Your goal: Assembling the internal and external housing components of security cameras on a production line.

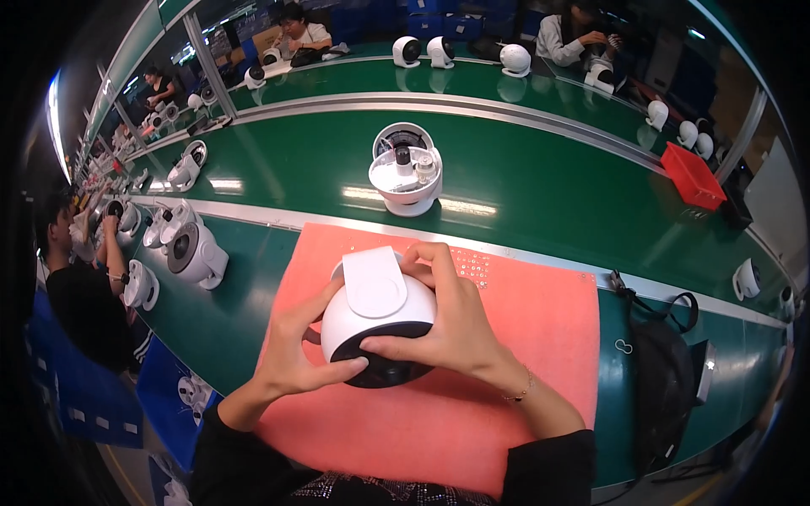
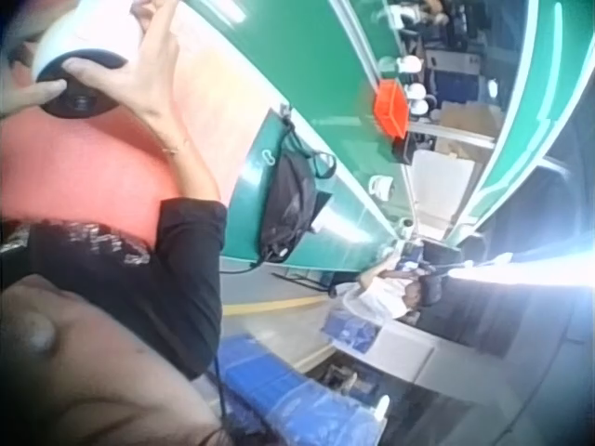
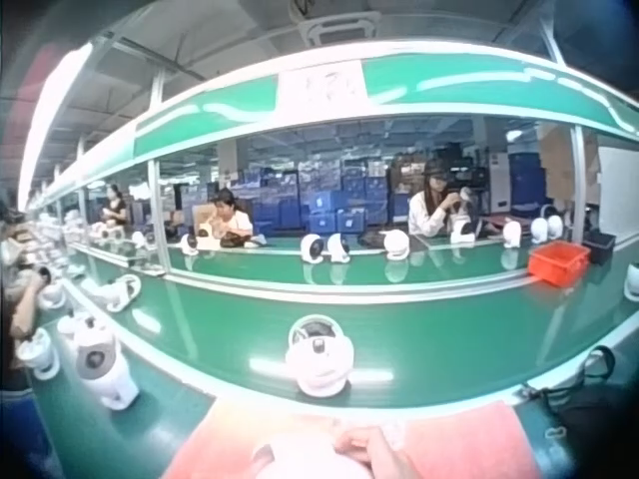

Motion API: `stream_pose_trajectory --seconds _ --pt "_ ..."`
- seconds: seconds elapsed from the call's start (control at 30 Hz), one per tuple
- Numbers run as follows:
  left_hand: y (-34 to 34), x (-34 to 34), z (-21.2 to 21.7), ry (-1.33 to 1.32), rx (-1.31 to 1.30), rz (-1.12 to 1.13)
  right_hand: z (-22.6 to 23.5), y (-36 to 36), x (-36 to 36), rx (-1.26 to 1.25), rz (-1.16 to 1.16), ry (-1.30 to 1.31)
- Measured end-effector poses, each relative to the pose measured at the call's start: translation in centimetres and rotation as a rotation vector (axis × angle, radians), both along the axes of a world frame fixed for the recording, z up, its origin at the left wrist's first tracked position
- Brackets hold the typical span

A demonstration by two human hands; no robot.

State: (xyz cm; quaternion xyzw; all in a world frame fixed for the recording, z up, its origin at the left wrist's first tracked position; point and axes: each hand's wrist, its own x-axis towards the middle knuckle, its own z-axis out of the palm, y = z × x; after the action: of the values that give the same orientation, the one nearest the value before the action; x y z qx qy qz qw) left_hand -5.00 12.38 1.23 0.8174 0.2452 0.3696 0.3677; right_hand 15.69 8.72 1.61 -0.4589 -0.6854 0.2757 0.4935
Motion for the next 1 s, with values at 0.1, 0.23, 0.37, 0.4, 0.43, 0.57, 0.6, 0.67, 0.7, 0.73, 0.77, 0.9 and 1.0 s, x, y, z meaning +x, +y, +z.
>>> stream_pose_trajectory --seconds 0.1,0.23,0.37,0.4,0.43,0.57,0.6,0.67,0.7,0.73,0.77,0.9,1.0 --pt "0.7 0.3 0.3 -0.017 -0.066 -0.031 -0.3 0.2 0.8 0.048 -0.024 -0.024" --pt "3.8 0.7 -2.8 -0.404 -0.353 -0.192 0.1 0.3 1.4 0.051 0.1 0.129" --pt "5.3 4.1 -5.9 -0.731 -0.677 -0.216 0.1 0.1 0.9 0.185 -0.013 0.049" --pt "5.5 4.6 -6.8 -0.786 -0.814 -0.216 -0.2 0.3 0.7 0.215 -0.057 0.045" --pt "5.4 5.2 -7.6 -0.786 -0.73 -0.231 -0.3 0.4 0.8 0.295 -0.128 -0.07" --pt "5.9 8.9 -7.4 -0.893 -0.696 -0.277 -0.4 0.6 1.7 0.216 -0.173 -0.053" --pt "5.9 9.7 -7.3 -0.935 -0.687 -0.281 -0.4 0.8 2.1 0.248 -0.182 -0.054" --pt "6.0 10.9 -7.0 -1.022 -0.666 -0.287 -0.4 1.1 2.8 0.283 -0.199 -0.054" --pt "6.1 11.4 -6.8 -1.067 -0.653 -0.292 -0.2 1.1 3.0 0.301 -0.204 -0.056" --pt "6.3 11.8 -6.7 -1.062 -0.654 -0.301 -0.2 1.1 3.2 0.319 -0.21 -0.058" --pt "6.6 12.2 -6.4 -1.033 -0.684 -0.283 -0.4 1.3 3.4 0.323 -0.218 -0.056" --pt "7.2 14.9 -5.2 -1.087 -0.692 -0.368 -0.8 1.7 3.3 0.53 -0.433 -0.199" --pt "7.9 16.5 -5.3 -1.125 -0.695 -0.426 -1.1 1.8 3.4 0.625 -0.475 -0.203"
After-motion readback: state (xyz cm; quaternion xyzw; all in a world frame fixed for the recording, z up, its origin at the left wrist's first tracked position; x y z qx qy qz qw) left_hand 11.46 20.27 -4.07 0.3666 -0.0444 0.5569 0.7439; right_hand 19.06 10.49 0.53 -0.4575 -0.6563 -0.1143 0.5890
